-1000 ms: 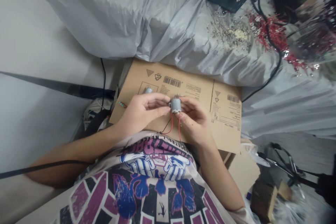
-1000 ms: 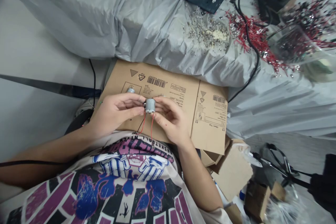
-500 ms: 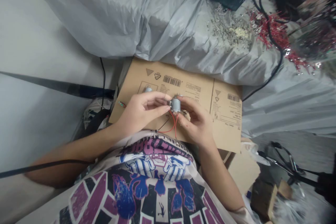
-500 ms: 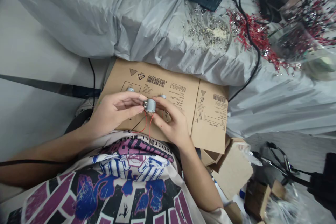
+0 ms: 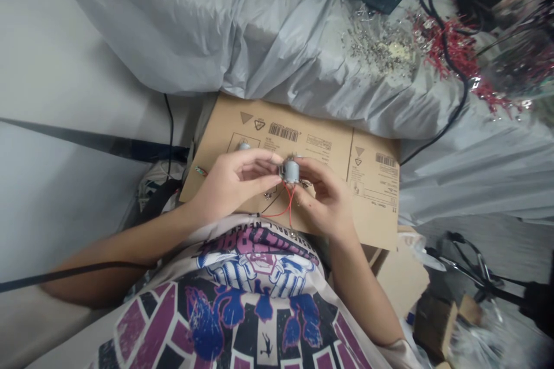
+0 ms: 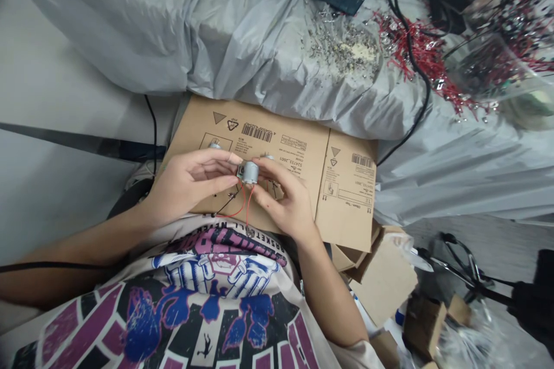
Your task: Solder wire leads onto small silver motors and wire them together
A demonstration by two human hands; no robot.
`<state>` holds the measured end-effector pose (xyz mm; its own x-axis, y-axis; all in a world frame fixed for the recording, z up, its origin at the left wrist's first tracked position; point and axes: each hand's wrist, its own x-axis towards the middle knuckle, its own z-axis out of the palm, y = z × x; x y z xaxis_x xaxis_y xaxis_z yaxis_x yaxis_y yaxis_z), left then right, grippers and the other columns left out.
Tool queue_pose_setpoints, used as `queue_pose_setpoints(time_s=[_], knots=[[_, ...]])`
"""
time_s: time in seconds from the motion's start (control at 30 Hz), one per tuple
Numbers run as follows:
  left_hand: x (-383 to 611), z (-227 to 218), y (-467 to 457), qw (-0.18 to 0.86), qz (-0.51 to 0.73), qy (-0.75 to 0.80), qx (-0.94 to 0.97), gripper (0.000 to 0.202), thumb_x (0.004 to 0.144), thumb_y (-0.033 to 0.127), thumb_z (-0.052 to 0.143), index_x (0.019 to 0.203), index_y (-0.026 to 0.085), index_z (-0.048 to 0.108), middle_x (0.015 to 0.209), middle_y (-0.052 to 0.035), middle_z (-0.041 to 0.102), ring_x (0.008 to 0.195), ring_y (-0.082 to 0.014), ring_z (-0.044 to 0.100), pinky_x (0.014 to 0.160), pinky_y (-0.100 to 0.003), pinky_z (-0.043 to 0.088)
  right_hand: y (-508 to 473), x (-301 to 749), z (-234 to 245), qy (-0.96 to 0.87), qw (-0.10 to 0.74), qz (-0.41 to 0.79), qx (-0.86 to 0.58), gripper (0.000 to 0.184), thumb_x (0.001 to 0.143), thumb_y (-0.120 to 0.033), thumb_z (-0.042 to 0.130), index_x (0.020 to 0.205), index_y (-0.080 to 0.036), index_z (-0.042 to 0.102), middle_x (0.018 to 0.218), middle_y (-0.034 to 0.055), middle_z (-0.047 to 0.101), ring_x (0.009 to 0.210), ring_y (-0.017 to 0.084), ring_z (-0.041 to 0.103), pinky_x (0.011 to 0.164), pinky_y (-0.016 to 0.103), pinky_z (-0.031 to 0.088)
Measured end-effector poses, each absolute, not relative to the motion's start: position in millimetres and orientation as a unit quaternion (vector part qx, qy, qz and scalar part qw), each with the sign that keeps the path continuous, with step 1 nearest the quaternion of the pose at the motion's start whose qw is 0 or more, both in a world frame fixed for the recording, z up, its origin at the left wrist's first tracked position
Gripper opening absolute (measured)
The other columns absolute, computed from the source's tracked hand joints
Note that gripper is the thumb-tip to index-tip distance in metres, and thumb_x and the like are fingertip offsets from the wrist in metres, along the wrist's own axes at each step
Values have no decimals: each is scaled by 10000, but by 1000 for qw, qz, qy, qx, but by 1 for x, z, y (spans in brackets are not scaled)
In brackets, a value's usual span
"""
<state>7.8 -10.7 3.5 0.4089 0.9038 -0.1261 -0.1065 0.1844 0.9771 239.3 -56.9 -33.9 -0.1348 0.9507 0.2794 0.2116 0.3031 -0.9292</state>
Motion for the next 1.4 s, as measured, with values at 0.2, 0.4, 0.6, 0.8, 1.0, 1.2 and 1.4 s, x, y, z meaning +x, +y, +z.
queue_pose_setpoints(time_s=[0.2, 0.4, 0.6, 0.8, 1.0, 1.2, 1.4], knots=[[7, -2, -9, 663, 381, 378, 522, 328, 879, 400, 972, 1103, 203, 833, 1118, -70, 861, 1037, -237, 836, 1030, -348, 701, -57, 239, -31, -647, 478, 399, -441, 498, 1004, -210, 822, 1476, -321, 708, 1432, 55, 781, 1224, 214, 801, 1102, 414, 689], [5, -7, -7, 634, 396, 365, 555, 207, 926, 327, 928, 1078, 206, 855, 1146, -60, 851, 1056, -225, 831, 1042, -329, 701, -56, 239, -28, -639, 475, 428, -428, 526, 997, -175, 828, 1473, -365, 711, 1392, 17, 796, 1226, 195, 798, 1113, 384, 682], [4, -7, -7, 576, 417, 358, 605, 108, 926, 268, 913, 1031, 249, 893, 1141, -50, 849, 1085, -220, 790, 1048, -324, 660, -55, 241, -29, -635, 473, 439, -424, 554, 987, -166, 840, 1480, -384, 710, 1400, 10, 790, 1207, 194, 801, 1108, 381, 682], [3, -6, -7, 583, 400, 382, 596, 174, 950, 280, 891, 1121, 249, 872, 1078, -31, 856, 987, -188, 797, 936, -280, 641, -55, 242, -28, -628, 479, 433, -434, 531, 970, -180, 860, 1453, -357, 729, 1350, 25, 803, 1170, 196, 800, 1078, 383, 687], [1, -2, -4, 620, 379, 385, 569, 247, 971, 263, 848, 1218, 259, 850, 1020, -13, 841, 941, -157, 767, 874, -244, 607, -55, 241, -26, -625, 478, 427, -446, 512, 956, -198, 878, 1423, -357, 742, 1322, 16, 807, 1134, 177, 797, 1067, 360, 678], [-7, -6, 1, 667, 353, 379, 535, 152, 992, 282, 801, 1122, 256, 873, 921, -12, 790, 789, -129, 675, 693, -217, 532, -54, 247, -22, -632, 451, 438, -454, 492, 958, -237, 882, 1419, -343, 747, 1302, 30, 817, 1134, 199, 798, 1047, 384, 675], [-15, -7, 11, 747, 275, 334, 505, 124, 946, 256, 779, 986, 214, 889, 703, -16, 670, 635, -118, 559, 587, -221, 457, -52, 260, -10, -651, 403, 477, -432, 458, 940, -237, 895, 1378, -318, 788, 1200, 21, 854, 1065, 189, 816, 989, 340, 680]])
